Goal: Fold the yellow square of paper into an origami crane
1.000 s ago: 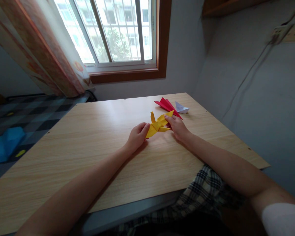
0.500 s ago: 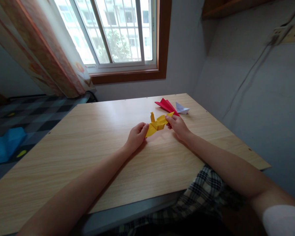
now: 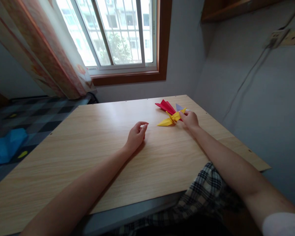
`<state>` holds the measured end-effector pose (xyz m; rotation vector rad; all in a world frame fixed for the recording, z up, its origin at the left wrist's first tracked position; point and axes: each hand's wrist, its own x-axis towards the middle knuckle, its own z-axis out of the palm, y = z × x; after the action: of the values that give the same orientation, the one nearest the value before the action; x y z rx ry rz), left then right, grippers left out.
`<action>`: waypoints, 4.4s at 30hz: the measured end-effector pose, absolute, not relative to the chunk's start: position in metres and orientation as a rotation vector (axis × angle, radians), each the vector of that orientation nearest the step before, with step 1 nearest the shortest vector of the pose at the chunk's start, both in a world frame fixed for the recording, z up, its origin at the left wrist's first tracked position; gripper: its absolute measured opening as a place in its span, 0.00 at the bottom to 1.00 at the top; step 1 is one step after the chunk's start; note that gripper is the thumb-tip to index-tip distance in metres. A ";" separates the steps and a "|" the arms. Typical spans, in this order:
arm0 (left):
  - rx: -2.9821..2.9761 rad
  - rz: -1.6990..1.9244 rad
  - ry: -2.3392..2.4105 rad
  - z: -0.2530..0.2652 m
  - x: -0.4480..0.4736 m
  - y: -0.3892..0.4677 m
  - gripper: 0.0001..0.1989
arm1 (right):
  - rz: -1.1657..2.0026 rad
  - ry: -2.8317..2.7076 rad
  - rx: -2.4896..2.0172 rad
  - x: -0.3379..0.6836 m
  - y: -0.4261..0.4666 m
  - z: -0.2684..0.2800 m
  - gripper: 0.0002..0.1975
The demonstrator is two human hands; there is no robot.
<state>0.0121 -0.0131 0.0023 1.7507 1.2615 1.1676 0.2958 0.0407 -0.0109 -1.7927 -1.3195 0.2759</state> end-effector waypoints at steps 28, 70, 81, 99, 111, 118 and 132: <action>2.008 1.602 1.264 0.034 -0.012 0.004 0.12 | -0.408 -1.250 -1.080 0.275 0.016 0.023 0.12; 2.816 0.661 1.651 -0.014 -0.076 -0.024 0.34 | -0.101 -2.407 -1.264 0.188 -0.028 -0.018 0.30; 2.729 0.347 1.704 -0.013 -0.073 -0.020 0.35 | 0.143 -2.626 -1.314 0.185 -0.026 -0.013 0.40; 2.645 0.057 1.631 -0.007 -0.069 -0.018 0.34 | 0.273 -2.670 -1.345 0.185 -0.023 -0.014 0.41; 2.669 0.084 1.650 -0.003 -0.068 -0.022 0.30 | 0.255 -2.641 -1.323 0.186 -0.024 -0.011 0.35; 2.676 0.066 1.653 -0.003 -0.069 -0.021 0.30 | 0.273 -2.633 -1.323 0.186 -0.024 -0.011 0.35; 2.671 0.112 1.643 -0.005 -0.070 -0.020 0.30 | 0.220 -2.609 -1.269 0.187 -0.023 -0.016 0.33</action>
<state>-0.0696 -0.0201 -0.0052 2.6715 1.6434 0.1115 0.1873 -0.0225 -0.0156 -1.2688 -2.6094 0.2198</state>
